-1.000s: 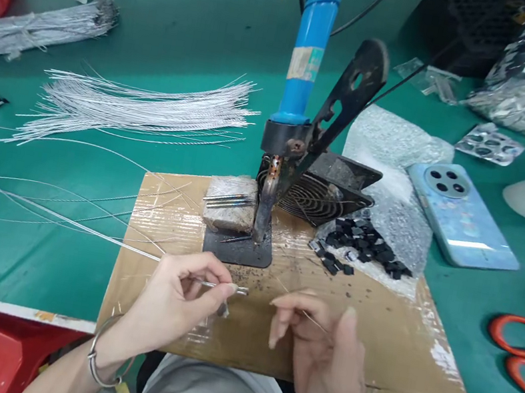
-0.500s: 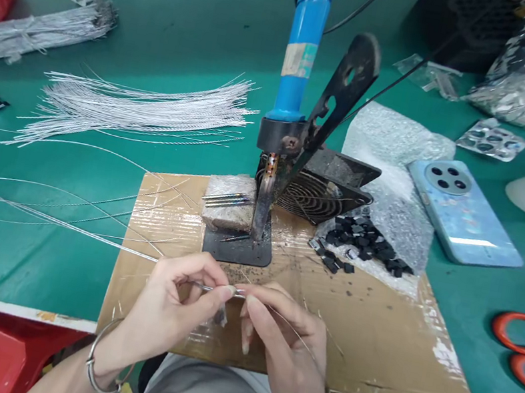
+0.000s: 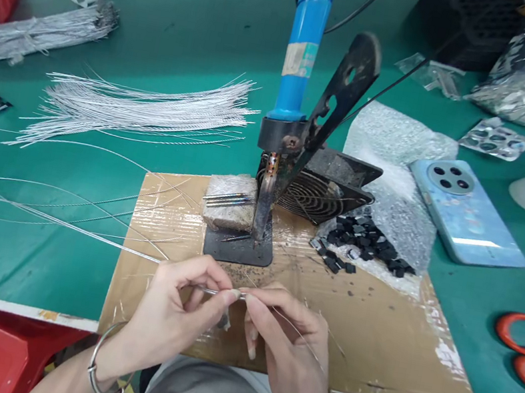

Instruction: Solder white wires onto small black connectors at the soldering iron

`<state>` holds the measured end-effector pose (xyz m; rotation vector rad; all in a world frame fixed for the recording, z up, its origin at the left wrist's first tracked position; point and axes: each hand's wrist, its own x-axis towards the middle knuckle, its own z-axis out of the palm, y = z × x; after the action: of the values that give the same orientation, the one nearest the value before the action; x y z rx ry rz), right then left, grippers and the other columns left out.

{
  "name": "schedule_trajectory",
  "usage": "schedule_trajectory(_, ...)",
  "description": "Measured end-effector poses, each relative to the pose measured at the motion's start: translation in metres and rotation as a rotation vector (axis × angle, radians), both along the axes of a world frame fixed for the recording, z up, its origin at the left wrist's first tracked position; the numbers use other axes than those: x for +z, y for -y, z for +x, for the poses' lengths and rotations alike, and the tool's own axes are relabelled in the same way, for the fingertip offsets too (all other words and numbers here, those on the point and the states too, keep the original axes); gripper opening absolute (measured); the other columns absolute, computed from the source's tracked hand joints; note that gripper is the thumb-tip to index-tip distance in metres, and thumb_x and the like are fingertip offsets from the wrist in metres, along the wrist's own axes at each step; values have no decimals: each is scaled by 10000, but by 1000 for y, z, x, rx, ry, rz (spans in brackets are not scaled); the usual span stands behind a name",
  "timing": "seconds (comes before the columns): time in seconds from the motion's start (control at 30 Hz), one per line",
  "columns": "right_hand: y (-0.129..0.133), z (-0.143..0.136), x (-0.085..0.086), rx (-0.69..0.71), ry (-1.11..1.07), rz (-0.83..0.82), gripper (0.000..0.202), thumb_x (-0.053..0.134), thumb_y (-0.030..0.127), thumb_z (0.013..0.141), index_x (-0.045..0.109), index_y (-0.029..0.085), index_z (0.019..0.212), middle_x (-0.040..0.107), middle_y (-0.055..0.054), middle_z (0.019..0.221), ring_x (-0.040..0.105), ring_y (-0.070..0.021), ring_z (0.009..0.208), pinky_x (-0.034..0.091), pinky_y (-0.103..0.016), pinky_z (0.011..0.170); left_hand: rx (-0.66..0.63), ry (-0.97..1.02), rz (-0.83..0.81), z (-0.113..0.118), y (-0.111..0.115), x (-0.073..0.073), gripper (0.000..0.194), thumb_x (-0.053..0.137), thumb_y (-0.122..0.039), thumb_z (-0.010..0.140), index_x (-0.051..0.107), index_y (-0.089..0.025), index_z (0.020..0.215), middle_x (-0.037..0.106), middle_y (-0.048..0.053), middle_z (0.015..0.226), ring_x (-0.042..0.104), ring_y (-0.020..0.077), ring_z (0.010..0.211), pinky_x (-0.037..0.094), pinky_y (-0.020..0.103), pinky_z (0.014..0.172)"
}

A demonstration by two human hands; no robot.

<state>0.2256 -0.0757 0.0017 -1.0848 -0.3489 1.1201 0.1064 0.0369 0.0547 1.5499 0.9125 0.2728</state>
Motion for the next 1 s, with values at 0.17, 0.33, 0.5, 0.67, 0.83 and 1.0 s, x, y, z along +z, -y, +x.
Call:
schedule_trajectory(0.17, -3, 3, 12, -24, -56, -101, 131, 809, 348, 827, 818, 221, 798, 614, 7, 661, 524, -69, 466, 402, -188, 407, 4, 2, -5, 0, 0, -2, 198, 648, -299, 907, 646, -142, 787, 593, 9, 622, 386, 88, 504, 260, 225, 454)
schedule_trajectory(0.33, -4, 9, 18, 32, -78, -138, 178, 819, 375, 800, 816, 199, 782, 595, 13, 613, 501, -69, 453, 379, -189, 399, -9, 1, -17, -4, 1, -4, 181, 643, -276, 908, 644, -148, 781, 604, 9, 619, 390, 82, 481, 259, 217, 439)
schedule_trajectory(0.5, -3, 15, 21, 95, -83, -154, 202, 836, 393, 771, 819, 193, 758, 574, 18, 616, 496, -59, 434, 366, -182, 393, -25, 7, -68, -6, 1, -3, 178, 664, -273, 894, 648, -145, 772, 624, 16, 612, 395, 76, 467, 252, 213, 429)
schedule_trajectory(0.67, -3, 14, 24, 78, -110, -151, 192, 830, 393, 785, 832, 204, 824, 574, 15, 631, 521, -73, 451, 410, -188, 399, 17, -1, -67, -3, 2, -4, 187, 661, -294, 892, 654, -147, 777, 609, 11, 613, 403, 79, 477, 276, 218, 446)
schedule_trajectory(0.83, -3, 12, 23, 77, -134, -128, 174, 816, 380, 801, 819, 208, 825, 575, 21, 643, 516, -72, 461, 432, -187, 402, 22, -3, -74, -3, 2, -3, 189, 667, -300, 884, 650, -147, 775, 601, 9, 616, 426, 85, 491, 285, 220, 456)
schedule_trajectory(1.0, -3, 12, 23, 62, -133, -142, 179, 832, 370, 782, 817, 193, 799, 560, 25, 619, 510, -69, 451, 415, -182, 398, 18, -18, -82, -3, 3, -3, 182, 672, -293, 884, 653, -147, 777, 612, 12, 621, 409, 83, 495, 271, 219, 458)
